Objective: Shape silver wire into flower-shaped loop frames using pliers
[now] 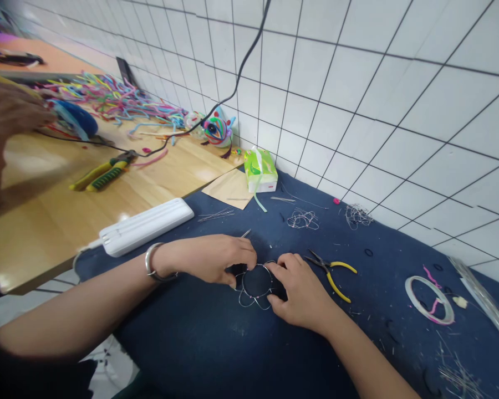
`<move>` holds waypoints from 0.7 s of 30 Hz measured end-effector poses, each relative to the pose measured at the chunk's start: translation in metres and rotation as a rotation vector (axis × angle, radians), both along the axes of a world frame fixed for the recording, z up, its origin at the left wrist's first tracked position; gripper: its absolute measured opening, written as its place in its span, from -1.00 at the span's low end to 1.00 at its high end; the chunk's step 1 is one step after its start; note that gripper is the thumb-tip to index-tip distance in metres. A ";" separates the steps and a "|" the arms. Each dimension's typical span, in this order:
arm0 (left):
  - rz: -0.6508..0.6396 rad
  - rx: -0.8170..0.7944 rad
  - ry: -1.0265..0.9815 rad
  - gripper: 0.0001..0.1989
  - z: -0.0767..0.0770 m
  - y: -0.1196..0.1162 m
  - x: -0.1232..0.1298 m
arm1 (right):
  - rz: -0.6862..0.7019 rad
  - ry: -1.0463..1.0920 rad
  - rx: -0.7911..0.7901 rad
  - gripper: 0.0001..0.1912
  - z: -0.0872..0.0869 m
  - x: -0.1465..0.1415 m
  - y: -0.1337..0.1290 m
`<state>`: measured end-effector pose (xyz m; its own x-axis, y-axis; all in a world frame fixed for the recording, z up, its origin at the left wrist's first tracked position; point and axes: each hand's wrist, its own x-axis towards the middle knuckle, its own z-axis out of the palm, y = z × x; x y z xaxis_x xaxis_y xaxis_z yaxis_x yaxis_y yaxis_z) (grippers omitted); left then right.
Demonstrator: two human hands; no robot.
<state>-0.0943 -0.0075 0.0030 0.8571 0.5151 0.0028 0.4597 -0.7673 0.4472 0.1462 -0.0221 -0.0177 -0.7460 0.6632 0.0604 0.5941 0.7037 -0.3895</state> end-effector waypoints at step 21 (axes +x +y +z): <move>0.014 0.094 0.037 -0.70 -0.003 -0.004 0.004 | -0.021 0.006 -0.004 -0.50 -0.003 -0.003 0.001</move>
<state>-0.0903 -0.0117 -0.0002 0.8503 0.5260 0.0198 0.4855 -0.7983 0.3564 0.1428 -0.0207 -0.0203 -0.7313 0.6792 0.0624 0.6064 0.6894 -0.3962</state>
